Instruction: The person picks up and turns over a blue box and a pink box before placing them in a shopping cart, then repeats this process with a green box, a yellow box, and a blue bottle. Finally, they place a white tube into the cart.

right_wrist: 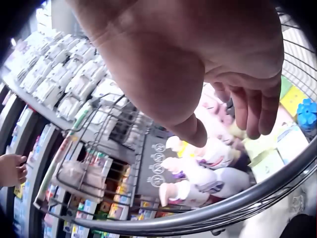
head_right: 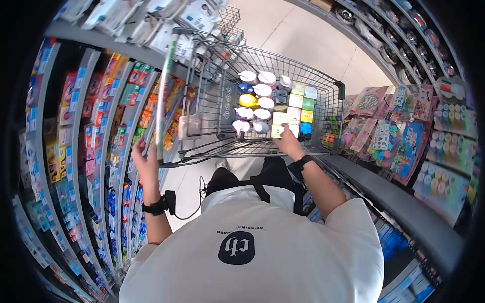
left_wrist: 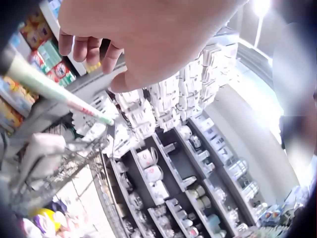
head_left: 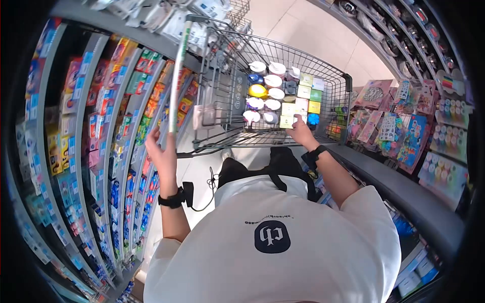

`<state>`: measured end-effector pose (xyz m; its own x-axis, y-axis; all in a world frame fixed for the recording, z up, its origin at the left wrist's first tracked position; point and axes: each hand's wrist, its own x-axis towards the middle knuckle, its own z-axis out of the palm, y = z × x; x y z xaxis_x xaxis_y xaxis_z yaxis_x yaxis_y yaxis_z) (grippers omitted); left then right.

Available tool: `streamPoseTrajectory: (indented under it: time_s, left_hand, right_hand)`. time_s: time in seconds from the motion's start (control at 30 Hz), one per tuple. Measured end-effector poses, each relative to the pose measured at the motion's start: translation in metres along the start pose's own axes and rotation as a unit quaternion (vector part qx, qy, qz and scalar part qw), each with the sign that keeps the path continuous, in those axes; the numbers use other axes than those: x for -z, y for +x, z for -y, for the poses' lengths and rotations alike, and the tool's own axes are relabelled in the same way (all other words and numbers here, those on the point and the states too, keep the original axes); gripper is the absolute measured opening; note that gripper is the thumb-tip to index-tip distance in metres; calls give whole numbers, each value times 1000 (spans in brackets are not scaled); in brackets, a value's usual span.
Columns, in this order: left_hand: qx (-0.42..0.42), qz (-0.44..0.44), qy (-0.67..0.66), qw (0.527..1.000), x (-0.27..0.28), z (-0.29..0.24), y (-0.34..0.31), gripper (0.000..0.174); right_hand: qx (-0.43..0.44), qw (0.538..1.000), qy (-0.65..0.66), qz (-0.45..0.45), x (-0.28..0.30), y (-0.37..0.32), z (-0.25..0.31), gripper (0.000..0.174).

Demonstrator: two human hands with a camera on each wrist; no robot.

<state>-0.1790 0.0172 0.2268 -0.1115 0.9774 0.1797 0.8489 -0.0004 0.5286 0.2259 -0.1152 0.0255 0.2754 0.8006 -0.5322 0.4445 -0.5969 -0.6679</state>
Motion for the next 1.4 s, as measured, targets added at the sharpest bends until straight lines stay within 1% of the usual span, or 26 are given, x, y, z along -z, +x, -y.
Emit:
streamPoseTrajectory:
  time_s: [0.03, 0.07, 0.1, 0.13, 0.2, 0.27, 0.3, 0.33, 0.4, 0.43, 0.5, 0.53, 0.57, 0.6, 0.67, 0.73, 0.8, 0.87, 0.93, 0.97, 1.03, 1.07, 1.17, 1.23, 1.3, 1.4]
  left_hand:
    - [-6, -5, -7, 1000, 1, 21, 4, 37]
    - [13, 133, -90, 987, -6, 51, 8, 42]
    - [27, 272, -168, 947, -9, 73, 15, 46]
    - [15, 273, -175, 946, -8, 79, 19, 46]
    - [60, 346, -210, 912, -14, 84, 16, 50]
    - [-148, 276, -157, 937, -35, 114, 8, 51]
    - [-129, 297, -187, 927, -28, 106, 7, 52]
    - [-138, 298, -193, 924, -32, 108, 2, 52]
    - [-31, 337, -245, 908, -42, 112, -2, 53]
    - [-45, 345, -244, 905, -31, 102, -4, 53]
    - [76, 437, -287, 849, -9, 86, -17, 53]
    - [61, 448, -286, 845, -9, 86, -23, 53]
    - [57, 468, -292, 832, -11, 90, -28, 52]
    - [50, 484, -299, 821, -10, 90, -32, 52]
    - [25, 492, -297, 818, -6, 85, -38, 49]
    - [-10, 513, -257, 819, -18, 93, -45, 50]
    - [-36, 523, -212, 825, -20, 98, -53, 51]
    - [-76, 534, -159, 827, -14, 96, -56, 52]
    - [2, 593, -172, 786, -5, 97, -63, 53]
    - [-13, 600, -161, 783, 1, 100, -64, 53]
    - [68, 656, -248, 710, 12, 105, -63, 63]
    - [62, 660, -241, 709, 14, 106, -59, 63]
    - [97, 567, -323, 751, 11, 126, -25, 82]
    - [120, 515, -357, 770, 21, 116, 6, 80]
    - [104, 458, -380, 797, 23, 115, 38, 77]
    - [65, 442, -392, 804, 14, 119, 91, 80]
  right_hand:
    - [25, 999, -18, 31, -6, -8, 25, 69]
    - [46, 997, -26, 48, -12, -16, 53, 63]
    - [67, 996, -10, 50, -28, -20, 69, 59]
    - [86, 995, 6, 51, -43, -24, 84, 55]
    - [160, 985, 61, 11, -80, -34, 115, 49]
    - [204, 973, 92, -60, -98, -74, 176, 47]
    - [229, 968, 66, -77, -104, -92, 203, 48]
    - [257, 961, 41, -95, -111, -102, 225, 48]
    - [265, 957, -15, -116, -128, -105, 249, 50]
    - [255, 959, -12, -125, -137, -106, 258, 53]
    - [236, 958, -43, -159, -159, -108, 266, 53]
    - [227, 954, -78, -179, -167, -106, 265, 54]
    - [233, 950, -73, -197, -178, -101, 261, 55]
    - [207, 959, -68, -183, -182, -106, 261, 57]
    - [201, 957, -74, -198, -190, -111, 250, 60]
    - [188, 958, -62, -209, -191, -122, 237, 56]
    - [231, 945, -47, -225, -196, -128, 221, 48]
    - [220, 945, -4, -242, -196, -137, 214, 28]
    - [236, 945, 20, -226, -194, -146, 208, 22]
    - [232, 947, 32, -219, -196, -151, 207, 19]
    - [222, 950, 38, -215, -205, -157, 205, 20]
    - [210, 955, 41, -205, -210, -160, 203, 22]
    - [205, 956, 61, -202, -215, -172, 202, 21]
    - [220, 953, 66, -199, -224, -181, 200, 19]
    - [201, 956, 58, -203, -229, -196, 203, 19]
    - [157, 963, 43, -215, -237, -218, 214, 18]
